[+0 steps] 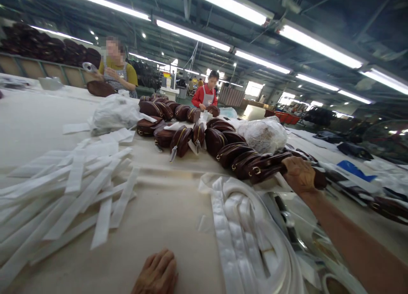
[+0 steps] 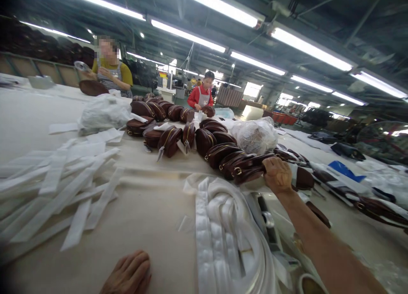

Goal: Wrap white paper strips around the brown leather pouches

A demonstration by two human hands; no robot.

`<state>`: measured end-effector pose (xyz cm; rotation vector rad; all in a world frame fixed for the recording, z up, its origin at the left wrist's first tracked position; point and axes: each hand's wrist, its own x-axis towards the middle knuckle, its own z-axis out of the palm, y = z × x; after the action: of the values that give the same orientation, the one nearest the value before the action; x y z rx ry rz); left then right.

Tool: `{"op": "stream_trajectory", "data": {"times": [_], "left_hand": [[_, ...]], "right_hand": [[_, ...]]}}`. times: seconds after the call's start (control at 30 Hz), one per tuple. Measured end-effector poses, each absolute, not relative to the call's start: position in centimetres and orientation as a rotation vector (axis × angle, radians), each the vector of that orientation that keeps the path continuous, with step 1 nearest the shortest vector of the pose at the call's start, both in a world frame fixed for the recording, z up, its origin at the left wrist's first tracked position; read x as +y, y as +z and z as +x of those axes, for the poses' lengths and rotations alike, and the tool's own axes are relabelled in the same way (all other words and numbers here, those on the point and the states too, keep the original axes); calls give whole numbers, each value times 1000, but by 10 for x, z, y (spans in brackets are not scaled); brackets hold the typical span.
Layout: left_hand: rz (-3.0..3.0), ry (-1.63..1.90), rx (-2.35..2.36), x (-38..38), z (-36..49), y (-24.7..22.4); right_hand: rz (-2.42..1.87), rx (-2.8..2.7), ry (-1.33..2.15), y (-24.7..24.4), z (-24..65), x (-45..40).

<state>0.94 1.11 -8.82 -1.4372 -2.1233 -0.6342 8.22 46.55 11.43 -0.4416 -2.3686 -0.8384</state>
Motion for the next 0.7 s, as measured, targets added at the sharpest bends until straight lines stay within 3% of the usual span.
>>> {"op": "stream_trajectory", "data": {"times": [0.23,0.43,0.6,0.7], "left_hand": [[-1244,-906,-2023,8,15,-54],[-1164,-892,-1905,-15,31,10],[-1327,-809,-1987,-32,34,32],[-1214,-997,-2156,-35,39,42]], "right_hand": [[520,-2073,-779,142,92,346],[1043,-2097,-298,83,89,226],[1150,-2094,-47,55,88,172],[1013,-2212,20,63,94,152]]}}
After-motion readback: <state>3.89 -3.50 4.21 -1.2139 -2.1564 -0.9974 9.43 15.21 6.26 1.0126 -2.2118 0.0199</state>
